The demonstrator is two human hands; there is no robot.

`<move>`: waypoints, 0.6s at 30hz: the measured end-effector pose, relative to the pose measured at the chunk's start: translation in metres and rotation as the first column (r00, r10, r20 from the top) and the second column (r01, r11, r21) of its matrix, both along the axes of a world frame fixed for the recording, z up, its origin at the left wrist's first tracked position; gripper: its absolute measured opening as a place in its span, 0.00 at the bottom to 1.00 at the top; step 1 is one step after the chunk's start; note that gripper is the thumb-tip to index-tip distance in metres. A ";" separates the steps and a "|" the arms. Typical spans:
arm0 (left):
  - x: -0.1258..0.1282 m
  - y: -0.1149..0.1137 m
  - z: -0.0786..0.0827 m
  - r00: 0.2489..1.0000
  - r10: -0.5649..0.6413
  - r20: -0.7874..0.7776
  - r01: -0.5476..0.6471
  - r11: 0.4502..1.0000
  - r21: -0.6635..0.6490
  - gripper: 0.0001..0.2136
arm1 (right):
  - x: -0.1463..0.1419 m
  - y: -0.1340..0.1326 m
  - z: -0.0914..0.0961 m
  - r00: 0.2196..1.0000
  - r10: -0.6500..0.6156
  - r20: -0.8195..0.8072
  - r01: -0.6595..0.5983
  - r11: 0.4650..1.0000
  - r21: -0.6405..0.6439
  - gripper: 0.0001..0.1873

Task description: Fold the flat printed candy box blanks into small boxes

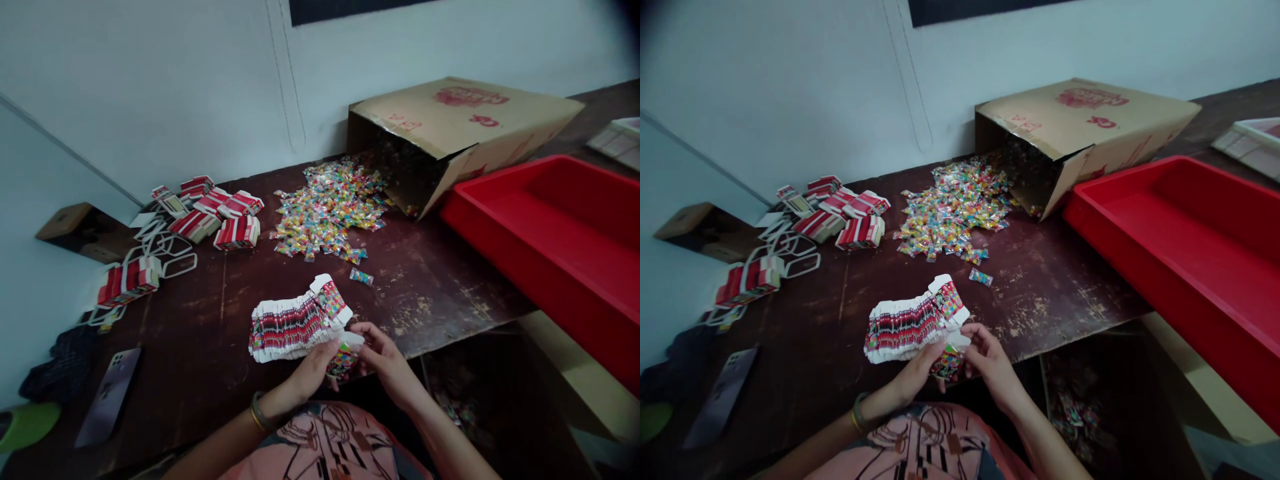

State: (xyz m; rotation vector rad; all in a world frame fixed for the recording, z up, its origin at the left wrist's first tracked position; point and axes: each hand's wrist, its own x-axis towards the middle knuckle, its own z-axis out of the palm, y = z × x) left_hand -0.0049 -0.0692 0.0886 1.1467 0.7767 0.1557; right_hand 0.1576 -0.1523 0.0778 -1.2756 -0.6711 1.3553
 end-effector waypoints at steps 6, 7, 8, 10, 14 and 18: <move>0.006 0.004 0.014 0.996 -0.070 0.047 0.073 0.994 -0.083 0.25 | 0.008 0.005 0.009 0.979 0.129 -0.160 -0.145 0.985 -0.094 0.17; 0.008 0.003 0.016 0.998 -0.053 0.032 0.056 0.995 -0.088 0.26 | 0.011 0.006 0.013 0.979 0.134 -0.151 -0.149 0.984 -0.095 0.17; 0.009 0.002 0.016 0.999 -0.034 0.010 0.034 0.996 -0.079 0.27 | 0.014 0.007 0.017 0.984 0.128 -0.126 -0.140 0.986 -0.091 0.17; 0.011 0.000 0.014 0.999 -0.009 -0.038 0.008 1.000 -0.014 0.29 | 0.015 0.011 0.021 0.994 0.102 -0.047 -0.106 0.991 -0.078 0.16; 0.009 0.000 0.005 0.995 -0.014 -0.100 0.030 0.987 0.157 0.27 | 0.009 0.016 0.018 0.985 0.162 -0.051 -0.166 0.983 -0.077 0.14; 0.003 0.006 0.004 0.992 0.013 -0.125 0.006 0.989 0.145 0.24 | 0.006 0.013 0.012 0.965 0.173 -0.199 -0.190 0.979 -0.068 0.17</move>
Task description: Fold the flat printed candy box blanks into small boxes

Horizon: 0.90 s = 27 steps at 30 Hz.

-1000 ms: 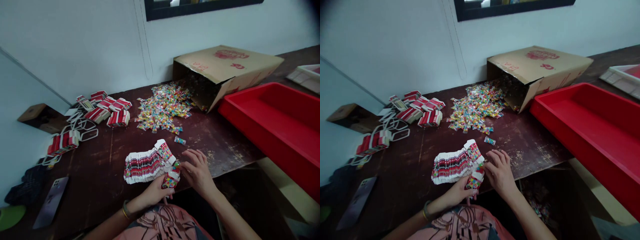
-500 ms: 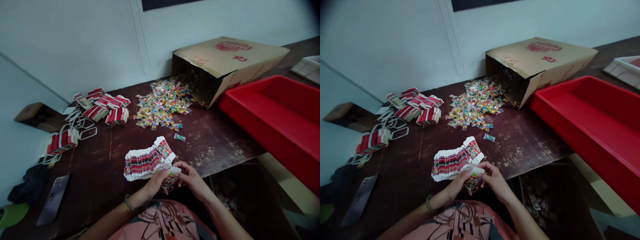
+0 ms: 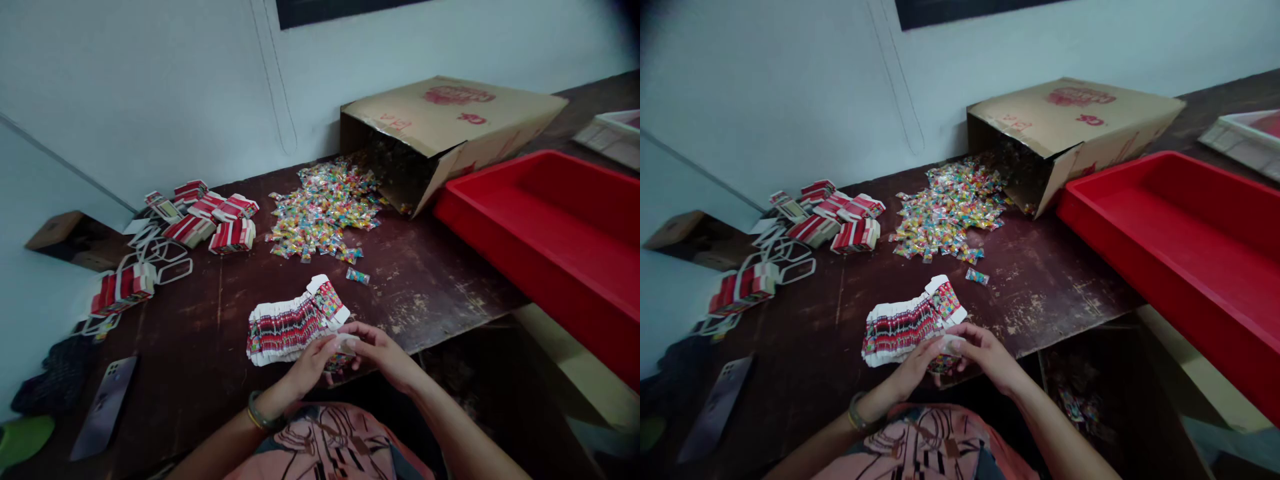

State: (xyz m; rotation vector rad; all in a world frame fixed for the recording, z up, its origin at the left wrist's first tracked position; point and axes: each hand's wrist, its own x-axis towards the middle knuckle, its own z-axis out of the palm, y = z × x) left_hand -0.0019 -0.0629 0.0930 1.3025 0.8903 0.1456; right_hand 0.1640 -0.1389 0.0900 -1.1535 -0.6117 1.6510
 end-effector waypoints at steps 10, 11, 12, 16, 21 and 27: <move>0.008 0.004 0.000 0.997 -0.054 0.056 0.055 0.998 -0.014 0.20 | 0.004 -0.003 0.017 0.903 -0.027 0.428 -0.122 0.940 0.317 0.17; 0.007 0.005 0.000 0.997 -0.039 0.065 0.042 0.998 -0.048 0.19 | 0.006 -0.003 0.019 0.890 -0.034 0.455 -0.134 0.934 0.332 0.17; 0.007 0.006 0.000 0.996 -0.029 0.087 0.037 0.995 -0.093 0.19 | 0.008 -0.002 0.021 0.883 -0.039 0.468 -0.138 0.931 0.338 0.17; -0.003 0.009 0.005 0.965 -0.057 0.254 0.136 0.942 -0.307 0.20 | 0.014 0.001 0.020 0.869 -0.065 0.491 -0.118 0.936 0.333 0.12; -0.013 0.006 0.004 0.969 -0.012 0.247 0.116 0.905 -0.409 0.22 | -0.006 0.000 0.002 0.785 -0.214 0.582 -0.054 0.911 0.409 0.14; -0.003 -0.003 0.003 0.960 -0.098 0.263 0.207 0.878 -0.431 0.24 | 0.019 -0.034 -0.001 0.723 -0.216 0.657 -0.016 0.944 0.328 0.14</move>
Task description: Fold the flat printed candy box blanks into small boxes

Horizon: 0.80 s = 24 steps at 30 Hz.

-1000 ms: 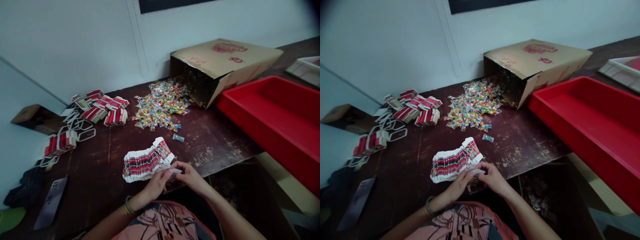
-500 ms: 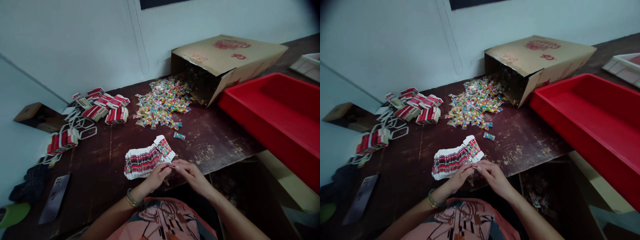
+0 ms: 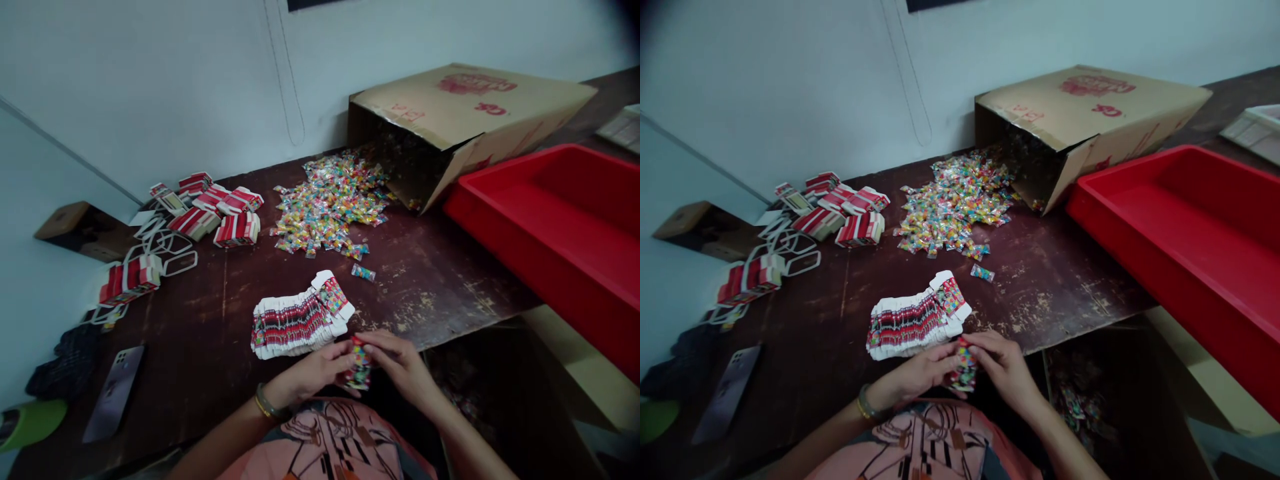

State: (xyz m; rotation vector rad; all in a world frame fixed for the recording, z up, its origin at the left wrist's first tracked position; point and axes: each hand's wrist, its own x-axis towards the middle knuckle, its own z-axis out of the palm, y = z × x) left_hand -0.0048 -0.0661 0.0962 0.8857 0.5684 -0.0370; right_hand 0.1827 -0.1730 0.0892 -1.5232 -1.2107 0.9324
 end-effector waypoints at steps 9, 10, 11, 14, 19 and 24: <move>-0.017 0.023 -0.008 0.988 0.121 -0.098 -0.104 0.981 0.164 0.17 | 0.055 0.011 -0.025 0.912 0.027 0.410 0.004 0.997 -0.074 0.13; -0.017 0.023 -0.010 0.984 0.147 -0.103 -0.129 0.977 0.167 0.17 | 0.037 0.032 -0.034 0.913 0.036 0.405 -0.027 0.999 -0.028 0.14; -0.017 0.022 -0.011 0.981 0.163 -0.103 -0.144 0.975 0.170 0.16 | 0.018 0.052 -0.043 0.900 -0.002 0.435 -0.004 1.000 0.014 0.18; -0.022 0.021 -0.012 0.976 0.198 -0.092 -0.178 0.965 0.193 0.16 | -0.019 0.098 -0.061 0.848 -0.102 0.520 0.080 0.995 0.065 0.28; -0.037 0.020 -0.012 0.927 0.359 -0.106 -0.312 0.898 0.310 0.20 | -0.018 0.099 -0.061 0.957 -0.169 0.236 0.157 0.985 0.066 0.16; -0.032 0.013 -0.015 0.844 0.536 0.003 -0.511 0.803 0.307 0.26 | -0.036 0.062 -0.053 0.993 0.030 -0.111 -0.026 0.999 0.032 0.14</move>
